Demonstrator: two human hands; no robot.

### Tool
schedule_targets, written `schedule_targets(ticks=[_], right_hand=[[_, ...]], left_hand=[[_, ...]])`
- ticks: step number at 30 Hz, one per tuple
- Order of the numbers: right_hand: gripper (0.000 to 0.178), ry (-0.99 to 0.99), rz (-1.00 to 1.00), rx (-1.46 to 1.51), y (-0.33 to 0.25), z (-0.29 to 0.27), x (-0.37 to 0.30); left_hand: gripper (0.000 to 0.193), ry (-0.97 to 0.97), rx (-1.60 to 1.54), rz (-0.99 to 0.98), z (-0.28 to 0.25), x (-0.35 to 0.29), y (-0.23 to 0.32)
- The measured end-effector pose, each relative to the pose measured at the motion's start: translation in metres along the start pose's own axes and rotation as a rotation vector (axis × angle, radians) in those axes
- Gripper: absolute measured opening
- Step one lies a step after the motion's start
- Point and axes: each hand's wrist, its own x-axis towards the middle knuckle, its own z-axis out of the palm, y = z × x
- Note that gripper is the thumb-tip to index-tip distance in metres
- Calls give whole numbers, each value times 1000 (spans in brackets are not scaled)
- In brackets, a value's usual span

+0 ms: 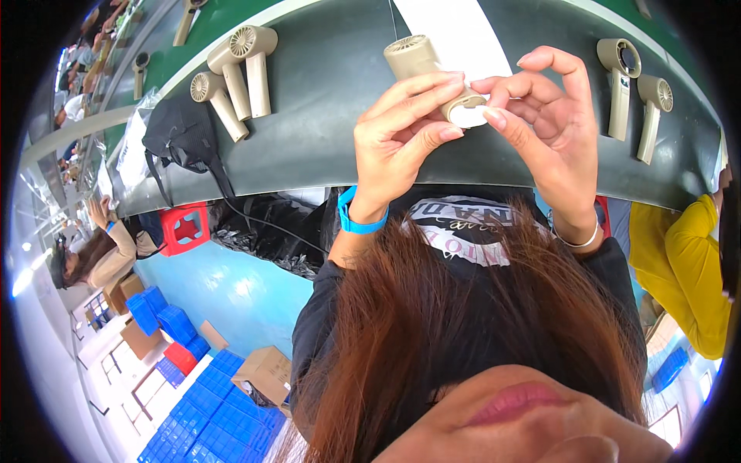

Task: The person repeatedly takes handheld fans, peels adhesive stickers from a sheet of backing paper, applies them onto the base of each fan by hand, and places the fans onto the conveyor belt.

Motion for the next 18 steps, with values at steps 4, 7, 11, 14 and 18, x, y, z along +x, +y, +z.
schedule_targets(ticks=[4, 7, 11, 14, 18], right_hand=[[47, 5, 1, -28, 0, -1, 0], [47, 7, 0, -54, -2, -3, 0], [46, 15, -10, -99, -2, 2, 2], [46, 39, 11, -101, -4, 3, 0], [45, 33, 13, -109, -6, 3, 0]], left_hand=[[35, 3, -5, 6, 2, 1, -1], [35, -7, 7, -14, 2, 1, -1], [35, -1, -32, -11, 1, -1, 1], [35, -4, -70, -35, 4, -1, 3], [34, 6, -114, -51, 6, -1, 6]])
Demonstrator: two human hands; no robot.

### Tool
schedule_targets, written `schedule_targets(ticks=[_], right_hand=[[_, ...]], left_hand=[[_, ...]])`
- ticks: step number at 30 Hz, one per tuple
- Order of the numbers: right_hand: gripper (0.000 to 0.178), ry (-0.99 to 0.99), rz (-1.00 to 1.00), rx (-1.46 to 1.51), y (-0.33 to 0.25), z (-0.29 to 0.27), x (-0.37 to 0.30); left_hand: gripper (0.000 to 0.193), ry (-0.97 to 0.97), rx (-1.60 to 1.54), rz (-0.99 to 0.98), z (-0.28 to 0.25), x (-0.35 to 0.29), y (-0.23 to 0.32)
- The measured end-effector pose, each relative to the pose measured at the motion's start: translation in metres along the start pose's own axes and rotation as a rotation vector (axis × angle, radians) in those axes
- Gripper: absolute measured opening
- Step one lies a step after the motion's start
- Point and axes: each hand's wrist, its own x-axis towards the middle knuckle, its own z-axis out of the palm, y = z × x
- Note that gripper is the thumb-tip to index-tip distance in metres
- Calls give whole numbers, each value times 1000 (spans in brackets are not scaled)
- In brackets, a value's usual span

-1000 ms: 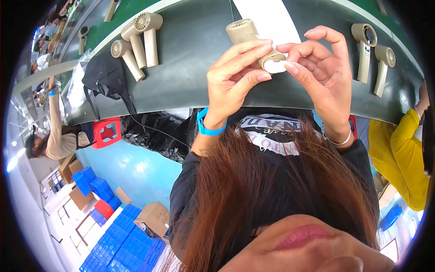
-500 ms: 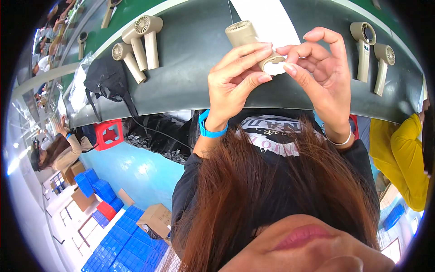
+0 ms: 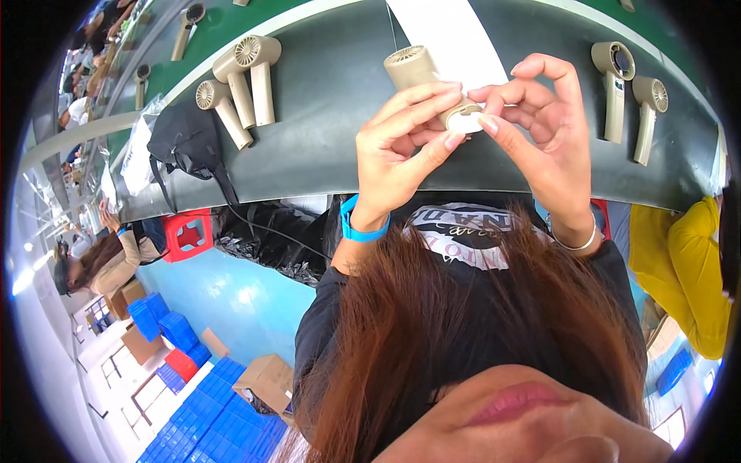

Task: The person repeatedly takes handheld fans, peels adhesive stickers from a sheet of backing paper, applies them onto the base of each fan by hand, and places the fans onto the conveyor belt.

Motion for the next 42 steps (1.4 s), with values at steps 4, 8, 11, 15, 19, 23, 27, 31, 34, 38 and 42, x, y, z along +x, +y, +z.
schedule_targets(ticks=[4, 8, 11, 15, 19, 23, 27, 31, 34, 38, 42], right_hand=[[45, -7, 2, -15, 1, 2, 0], [45, -1, -9, -37, 0, 3, -1], [45, 4, 14, -35, -1, 3, -1], [46, 20, -11, -70, -1, 5, -2], [47, 33, -47, -131, -1, 5, -5], [48, 32, -70, -167, 1, 2, -3], [49, 24, -88, -194, -2, -2, -2], [45, -31, -115, -468, -16, -5, 4], [44, -164, -164, -550, -13, -10, 12], [43, -237, -222, -250, 12, -18, 24], [42, -379, -351, -429, 21, -1, 34]], left_hand=[[28, 48, -74, -27, 1, -3, 2], [25, 93, -41, -50, 6, -2, 3], [25, 101, -33, -47, 9, -3, 6], [25, 146, 18, -73, 15, -6, 9], [26, 160, 33, -71, 19, -9, 10], [26, 149, 32, -61, 20, -8, 7], [26, 141, 28, -44, 22, -5, 6], [25, 161, 32, -36, 22, -2, 8], [24, 165, 43, -43, 11, 1, 11], [22, 183, -48, -94, -2, 2, 17], [21, 211, -165, -141, -8, -2, 22]])
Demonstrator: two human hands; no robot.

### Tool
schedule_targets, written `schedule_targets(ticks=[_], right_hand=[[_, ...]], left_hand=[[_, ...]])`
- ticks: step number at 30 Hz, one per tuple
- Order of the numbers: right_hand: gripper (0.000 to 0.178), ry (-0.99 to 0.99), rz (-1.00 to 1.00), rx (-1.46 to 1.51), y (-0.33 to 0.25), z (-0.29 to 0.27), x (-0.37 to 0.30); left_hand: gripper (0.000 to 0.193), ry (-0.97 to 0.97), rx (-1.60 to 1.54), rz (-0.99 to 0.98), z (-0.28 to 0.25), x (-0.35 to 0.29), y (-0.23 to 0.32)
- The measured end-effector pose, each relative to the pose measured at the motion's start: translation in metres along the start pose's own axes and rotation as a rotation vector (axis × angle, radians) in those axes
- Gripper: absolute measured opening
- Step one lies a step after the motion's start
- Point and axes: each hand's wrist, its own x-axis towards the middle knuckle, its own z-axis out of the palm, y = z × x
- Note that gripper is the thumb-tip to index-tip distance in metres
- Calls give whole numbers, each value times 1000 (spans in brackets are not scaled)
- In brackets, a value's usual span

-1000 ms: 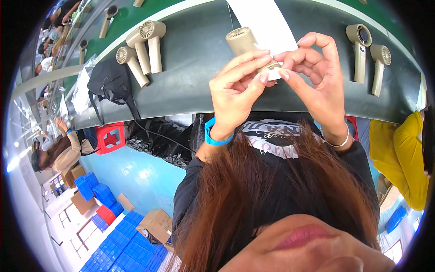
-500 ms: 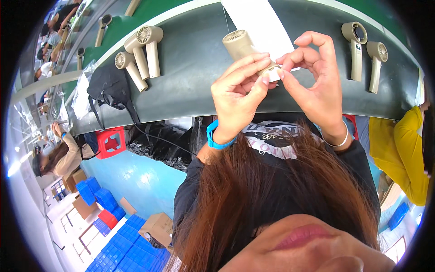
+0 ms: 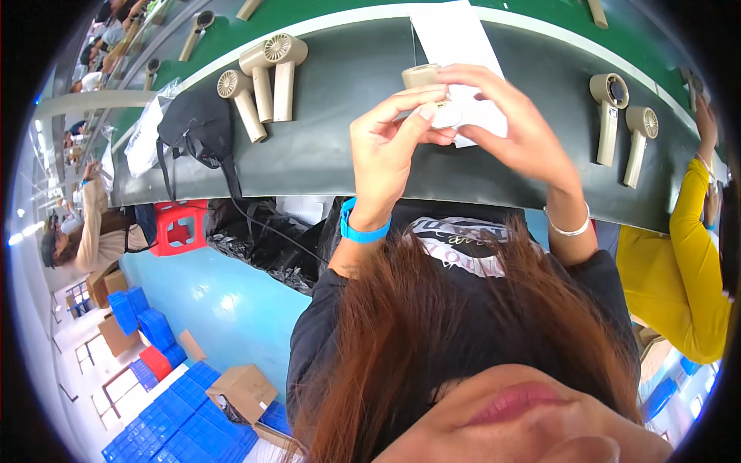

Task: The person repeatedly takes handheld fans, peels adhesive stickers from a sheet of backing paper, applies them onto the base of each fan by hand, and places the fans onto the conveyor belt.

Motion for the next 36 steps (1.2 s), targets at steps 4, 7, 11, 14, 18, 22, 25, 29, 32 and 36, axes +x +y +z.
schedule_targets(ticks=[4, 7, 11, 14, 18, 22, 25, 29, 32, 36], right_hand=[[39, -37, -47, -246, 10, 16, 13], [37, -14, -76, -347, 14, 16, 19], [23, 19, -148, -506, 6, 16, 32], [31, -104, 59, -37, 5, 22, 29], [36, -81, -28, -80, 31, 28, 27], [40, -67, -153, -310, 36, 7, 61], [42, 66, -275, -690, 89, -35, 112], [34, 108, -119, -1022, 160, -81, 165], [45, -124, 190, -1221, 227, -112, 161], [65, -4, 213, -1223, 197, -91, 148]], left_hand=[[21, 19, 25, 48, -6, 6, -3], [22, 31, 31, 58, -8, 13, -4], [23, 55, 162, 119, -4, 21, 4], [21, 52, 288, 285, -2, 20, 5], [9, 121, 156, 46, -14, 21, -1], [12, 43, 92, 245, -13, 34, 0], [34, 73, 127, 341, 1, 57, 0], [33, 5, 207, 208, -21, 66, -28], [23, -76, 361, 173, -26, 67, -49], [26, -88, 698, 218, -40, 70, -57]])
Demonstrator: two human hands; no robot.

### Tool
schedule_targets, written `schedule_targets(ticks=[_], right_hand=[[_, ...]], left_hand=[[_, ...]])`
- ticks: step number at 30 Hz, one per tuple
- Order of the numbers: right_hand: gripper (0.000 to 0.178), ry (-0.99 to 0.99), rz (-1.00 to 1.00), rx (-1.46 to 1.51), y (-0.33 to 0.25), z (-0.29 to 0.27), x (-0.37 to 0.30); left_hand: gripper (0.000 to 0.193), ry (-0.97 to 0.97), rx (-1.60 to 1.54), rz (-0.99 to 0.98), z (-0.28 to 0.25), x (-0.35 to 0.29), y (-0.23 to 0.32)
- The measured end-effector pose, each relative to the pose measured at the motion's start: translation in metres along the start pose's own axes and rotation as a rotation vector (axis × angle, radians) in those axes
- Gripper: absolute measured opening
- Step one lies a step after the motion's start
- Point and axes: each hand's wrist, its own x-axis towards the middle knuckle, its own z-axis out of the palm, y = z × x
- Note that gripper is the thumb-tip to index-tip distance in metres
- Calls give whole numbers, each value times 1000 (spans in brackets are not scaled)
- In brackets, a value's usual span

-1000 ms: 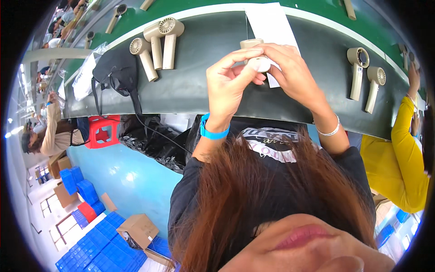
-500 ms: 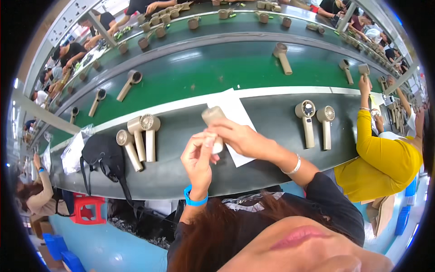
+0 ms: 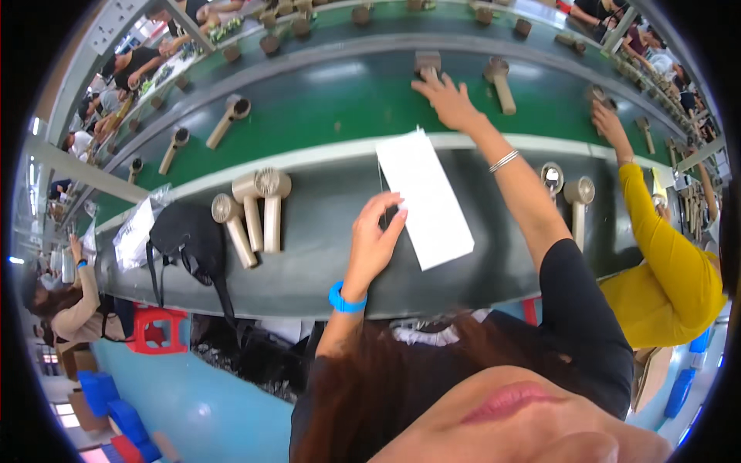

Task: The person repeatedly takes handheld fans, peels adhesive stickers from a sheet of backing paper, applies them onto the base of each fan by hand, and places the fans onto the conveyor belt.

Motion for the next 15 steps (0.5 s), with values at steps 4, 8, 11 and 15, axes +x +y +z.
schedule_targets(ticks=[4, 8, 11, 15], right_hand=[[56, 228, 37, 488, -25, -44, -53], [30, 180, -22, 710, -61, -75, -133], [24, 156, 10, 735, -70, -75, -187], [16, 64, 252, 833, -80, -72, -227]], left_hand=[[45, -189, 271, 107, -1, 3, 4], [78, -345, 387, 193, 2, 4, 3], [81, -445, 524, 249, 13, 5, 1], [81, -451, 546, 280, 19, 7, -1]])
